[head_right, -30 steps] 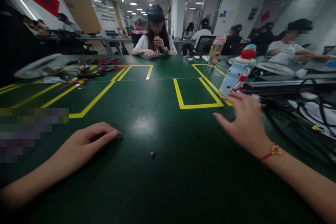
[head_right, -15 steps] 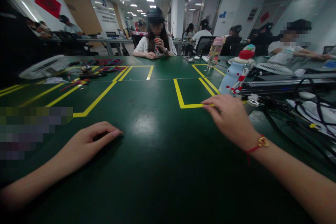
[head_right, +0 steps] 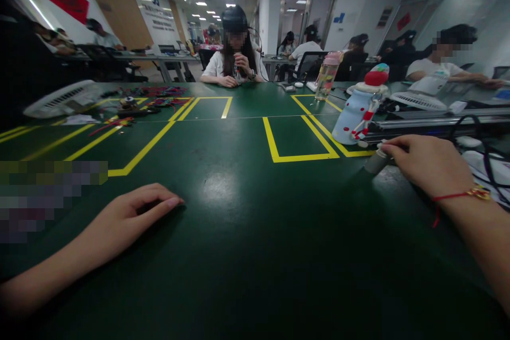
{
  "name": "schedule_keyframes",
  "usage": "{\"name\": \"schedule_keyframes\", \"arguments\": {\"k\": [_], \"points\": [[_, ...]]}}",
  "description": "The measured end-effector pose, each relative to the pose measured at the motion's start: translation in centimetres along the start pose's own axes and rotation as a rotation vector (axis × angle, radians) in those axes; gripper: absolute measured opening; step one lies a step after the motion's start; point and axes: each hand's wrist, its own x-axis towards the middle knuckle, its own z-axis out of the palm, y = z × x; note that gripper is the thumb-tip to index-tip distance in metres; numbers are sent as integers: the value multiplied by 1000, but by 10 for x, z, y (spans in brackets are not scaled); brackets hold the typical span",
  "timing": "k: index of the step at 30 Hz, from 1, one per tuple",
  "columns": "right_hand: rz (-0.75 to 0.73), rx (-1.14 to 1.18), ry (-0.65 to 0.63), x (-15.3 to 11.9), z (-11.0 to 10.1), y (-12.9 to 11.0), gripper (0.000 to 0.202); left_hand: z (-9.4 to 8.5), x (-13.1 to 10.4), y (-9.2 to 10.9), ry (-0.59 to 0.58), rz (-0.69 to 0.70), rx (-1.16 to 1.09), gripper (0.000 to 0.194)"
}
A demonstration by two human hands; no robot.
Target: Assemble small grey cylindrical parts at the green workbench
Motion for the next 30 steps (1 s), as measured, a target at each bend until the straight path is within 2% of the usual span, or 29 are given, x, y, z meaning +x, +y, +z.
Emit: {"name": "schedule_keyframes", "arguments": {"k": [5,9,13,16,19,21,25,27,30], "points": [[34,62,-59,3,1,5,55,1,1,1,2,-4,-1,34],[82,113,-36,3,1,7,63,0,-1,8,5,-2,-4,34],[147,95,-65,7,1,9,54,-2,-3,15,-13,-27,-8,35],[108,190,-115,11,-3,9,40,-2,-3,13,-11,-21,-6,36],[153,288,-118,7,-6,7,37,0,-2,7,-4,-3,-3,35],[188,334,-58,-1,0,4,43,1,0,4,0,4,0,34],[121,467,76,-24,26,4,63,1,0,1,0,8,9,33],[94,510,101,-29,39,6,72,1,0,0,2,12,13,34],[100,524,121,-28,50,10,73,0,0,0,4,16,18,34]]}}
